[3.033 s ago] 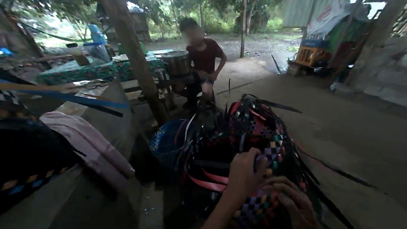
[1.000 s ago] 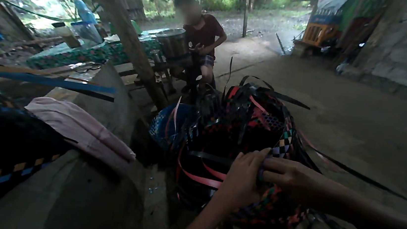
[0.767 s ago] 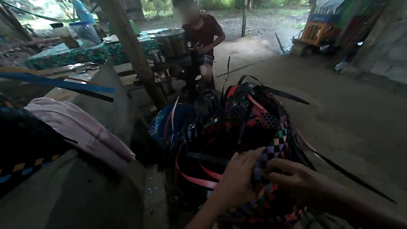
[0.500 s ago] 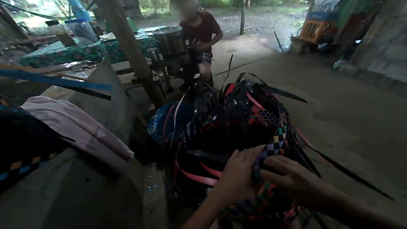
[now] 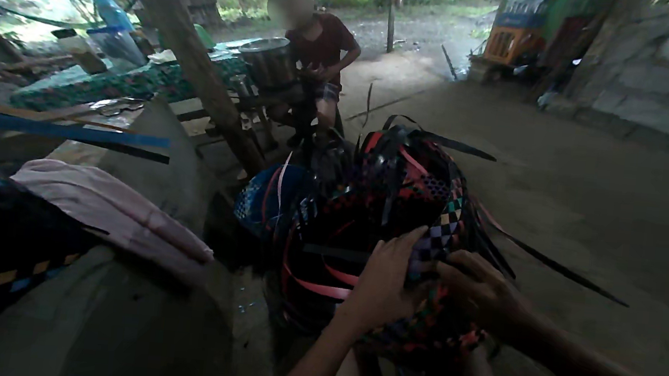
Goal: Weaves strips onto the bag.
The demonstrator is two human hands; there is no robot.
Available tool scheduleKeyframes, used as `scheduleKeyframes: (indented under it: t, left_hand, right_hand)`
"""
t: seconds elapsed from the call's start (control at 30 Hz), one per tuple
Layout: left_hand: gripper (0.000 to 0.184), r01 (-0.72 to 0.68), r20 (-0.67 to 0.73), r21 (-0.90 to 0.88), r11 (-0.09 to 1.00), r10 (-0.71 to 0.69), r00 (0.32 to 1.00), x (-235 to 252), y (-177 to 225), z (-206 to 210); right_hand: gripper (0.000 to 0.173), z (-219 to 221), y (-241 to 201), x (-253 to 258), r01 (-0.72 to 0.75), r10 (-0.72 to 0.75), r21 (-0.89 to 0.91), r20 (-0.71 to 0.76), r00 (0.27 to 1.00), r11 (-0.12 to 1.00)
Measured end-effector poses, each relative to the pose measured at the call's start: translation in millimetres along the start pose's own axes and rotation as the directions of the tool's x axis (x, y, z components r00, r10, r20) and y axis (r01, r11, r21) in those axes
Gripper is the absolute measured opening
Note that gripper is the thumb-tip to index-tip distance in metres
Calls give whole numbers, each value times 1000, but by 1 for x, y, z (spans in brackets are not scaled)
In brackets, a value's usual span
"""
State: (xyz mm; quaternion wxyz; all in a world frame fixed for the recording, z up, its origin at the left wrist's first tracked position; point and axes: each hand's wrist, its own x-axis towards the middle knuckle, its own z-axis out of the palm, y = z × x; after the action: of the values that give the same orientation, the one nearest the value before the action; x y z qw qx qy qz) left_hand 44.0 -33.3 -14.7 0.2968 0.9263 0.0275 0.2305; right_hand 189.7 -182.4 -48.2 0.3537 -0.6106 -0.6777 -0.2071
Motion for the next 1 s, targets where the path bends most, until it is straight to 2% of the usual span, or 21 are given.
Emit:
scheduleKeyframes:
  t: [0.03, 0.1, 0.17, 0.27, 0.4, 0.47, 0.53, 0.6, 0.7, 0.77, 0.83, 0.87, 0.93, 1.0]
  left_hand:
    - [70, 24, -8, -31, 999, -25, 1000, 1, 2, -2]
    - [49, 52, -13, -34, 998, -53, 999, 2, 5, -4]
    - [28, 0, -27, 18, 1000, 1, 1000, 3, -2, -4]
    - [22, -76, -74, 41, 996, 79, 994, 4, -14, -2]
    - [21, -80, -102, 29, 996, 82, 991, 1, -22, -3]
    - [24, -86, -100, 98, 991, 96, 990, -2, -27, -1]
    - [41, -33, -58, 168, 985, 43, 997, -4, -26, -2]
    - [51, 47, -36, 156, 987, -42, 998, -2, -22, -5]
    - [57, 50, -29, 139, 989, -46, 998, 0, -24, -5]
    - [63, 5, 2, 141, 990, -5, 1000, 0, -28, -7]
    - [66, -54, 8, 138, 989, 54, 999, -1, -36, -9]
    - [68, -49, 5, 105, 993, 49, 999, -1, -38, -11]
    - [77, 96, 9, -29, 995, -96, 995, -2, -38, -17]
    - [81, 331, -4, -237, 914, -341, 940, 2, -30, -23]
  right_hand:
    - [22, 5, -2, -6, -54, 54, 6, -37, 998, 999]
    - [29, 17, -6, -18, -181, 183, 32, -88, 979, 983]
    - [41, 30, -11, -26, -294, 297, 41, -152, 943, 955]
    - [47, 49, -22, -32, -394, 403, 84, -228, 886, 915]
    - [50, 57, -39, -24, -492, 536, 219, -240, 810, 842]
    - [49, 62, -40, -22, -494, 547, 243, -266, 794, 835]
    - [51, 68, -39, -20, -469, 530, 256, -288, 798, 845]
    - [48, 72, -41, -20, -447, 513, 265, -299, 805, 855]
    - [43, 71, -52, -19, -444, 528, 330, -234, 816, 833]
    - [33, 70, -55, -22, -387, 542, 517, -188, 819, 764]
    - [15, 60, -51, -26, -307, 514, 710, -91, 853, 634]
    - [19, 56, -50, -26, -276, 496, 758, -71, 866, 591]
    - [22, 51, -48, -27, -249, 463, 764, -73, 884, 595]
    - [17, 49, -50, -26, -264, 501, 728, -125, 856, 632]
